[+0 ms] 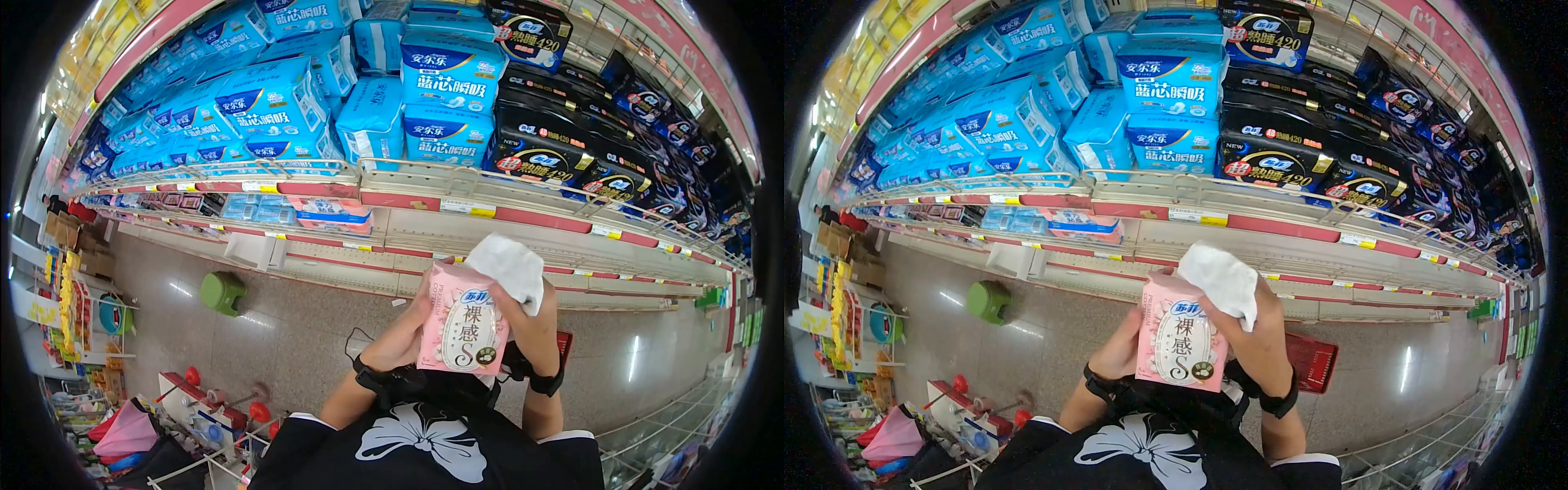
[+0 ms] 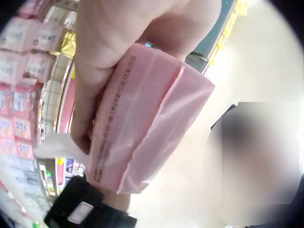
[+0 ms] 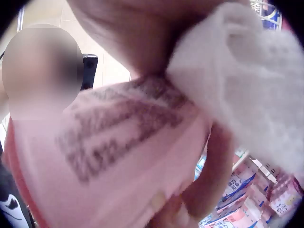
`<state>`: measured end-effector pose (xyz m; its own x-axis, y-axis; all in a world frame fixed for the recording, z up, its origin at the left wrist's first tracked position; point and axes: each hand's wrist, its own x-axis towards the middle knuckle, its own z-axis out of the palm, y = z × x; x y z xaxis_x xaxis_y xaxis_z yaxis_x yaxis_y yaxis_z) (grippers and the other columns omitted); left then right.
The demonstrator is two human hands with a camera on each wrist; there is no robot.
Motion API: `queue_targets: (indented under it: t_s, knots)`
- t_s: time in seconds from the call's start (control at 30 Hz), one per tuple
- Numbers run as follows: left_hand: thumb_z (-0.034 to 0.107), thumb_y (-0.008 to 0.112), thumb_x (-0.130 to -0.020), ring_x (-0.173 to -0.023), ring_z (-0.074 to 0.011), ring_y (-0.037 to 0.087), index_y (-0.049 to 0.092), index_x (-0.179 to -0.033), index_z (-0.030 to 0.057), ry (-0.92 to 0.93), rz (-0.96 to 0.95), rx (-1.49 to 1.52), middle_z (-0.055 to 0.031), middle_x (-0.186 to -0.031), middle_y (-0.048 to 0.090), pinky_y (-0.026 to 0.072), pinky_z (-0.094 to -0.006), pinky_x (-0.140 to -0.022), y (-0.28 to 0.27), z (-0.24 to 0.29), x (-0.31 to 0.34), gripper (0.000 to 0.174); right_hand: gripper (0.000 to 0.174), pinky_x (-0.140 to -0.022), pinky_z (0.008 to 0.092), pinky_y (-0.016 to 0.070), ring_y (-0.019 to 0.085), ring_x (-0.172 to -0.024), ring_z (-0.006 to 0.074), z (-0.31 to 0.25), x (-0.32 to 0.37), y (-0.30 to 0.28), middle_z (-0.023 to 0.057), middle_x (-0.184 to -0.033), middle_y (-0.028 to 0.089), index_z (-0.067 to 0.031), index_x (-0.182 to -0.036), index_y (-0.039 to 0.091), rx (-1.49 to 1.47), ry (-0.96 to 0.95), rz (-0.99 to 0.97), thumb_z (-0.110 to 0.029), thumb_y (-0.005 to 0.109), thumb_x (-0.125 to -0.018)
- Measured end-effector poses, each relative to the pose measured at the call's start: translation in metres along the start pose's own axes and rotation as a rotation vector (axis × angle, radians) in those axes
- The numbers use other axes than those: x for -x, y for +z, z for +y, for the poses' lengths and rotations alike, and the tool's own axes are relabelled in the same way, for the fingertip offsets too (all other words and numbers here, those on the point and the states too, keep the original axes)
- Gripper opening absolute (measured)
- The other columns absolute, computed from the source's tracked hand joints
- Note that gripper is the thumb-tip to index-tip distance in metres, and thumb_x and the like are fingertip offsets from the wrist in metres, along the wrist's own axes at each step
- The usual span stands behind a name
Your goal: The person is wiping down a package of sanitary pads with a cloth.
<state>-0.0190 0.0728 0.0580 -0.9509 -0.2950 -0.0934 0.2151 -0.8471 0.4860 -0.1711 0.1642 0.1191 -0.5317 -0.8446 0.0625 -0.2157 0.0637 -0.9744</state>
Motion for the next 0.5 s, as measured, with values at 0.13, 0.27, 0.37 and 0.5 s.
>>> queue_targets:
  t_s: [0.13, 0.27, 0.37, 0.5]
  knots:
    - [0.05, 0.052, -0.08, -0.128, -0.0243, 0.026, 0.001, -0.139, 0.0215, 0.077, -0.086, 0.019, -0.0098, -0.139, 0.022, 0.0254, -0.0405, -0.103, -0.008, -0.01, 0.001, 0.083, 0.033, -0.079, 0.0345, 0.0418, 0.054, -0.089, 0.0328, 0.007, 0.007, 0.007, 0.0169, -0.101, 0.056, 0.0005, -0.1, 0.058, 0.155, -0.208, 0.05, 0.004, 0.059, -0.068]
    - [0.053, 0.049, -0.079, -0.127, -0.025, 0.027, 0.001, -0.139, 0.0207, 0.147, -0.13, 0.182, -0.0091, -0.14, 0.022, 0.0269, -0.0416, -0.103, 0.008, -0.007, -0.004, 0.084, 0.028, -0.079, 0.0356, 0.0415, 0.053, -0.091, 0.0314, 0.007, 0.003, 0.016, 0.0159, -0.1, 0.057, 0.0009, -0.098, 0.059, 0.279, -0.421, 0.196, 0.005, 0.055, -0.07]
    - [0.055, 0.044, -0.08, -0.127, -0.0245, 0.027, 0.003, -0.139, 0.0203, 0.184, -0.056, 0.115, -0.009, -0.14, 0.022, 0.0276, -0.0413, -0.103, 0.014, 0.0, -0.006, 0.08, 0.028, -0.078, 0.0343, 0.042, 0.054, -0.09, 0.029, 0.004, 0.002, 0.016, 0.0148, -0.1, 0.058, 0.0026, -0.098, 0.058, 0.178, -0.454, 0.352, 0.005, 0.055, -0.07]
    - [0.048, 0.035, -0.088, -0.125, -0.0226, 0.031, 0.011, -0.139, 0.0167, 0.193, -0.023, 0.088, -0.0089, -0.139, 0.026, 0.03, -0.0383, -0.101, 0.023, 0.0, -0.005, 0.064, 0.031, -0.086, 0.0366, 0.0429, 0.054, -0.101, 0.0272, -0.02, 0.005, 0.014, 0.0129, -0.111, 0.057, -0.0017, -0.104, 0.06, 0.559, -0.689, 0.105, -0.012, 0.06, -0.074]
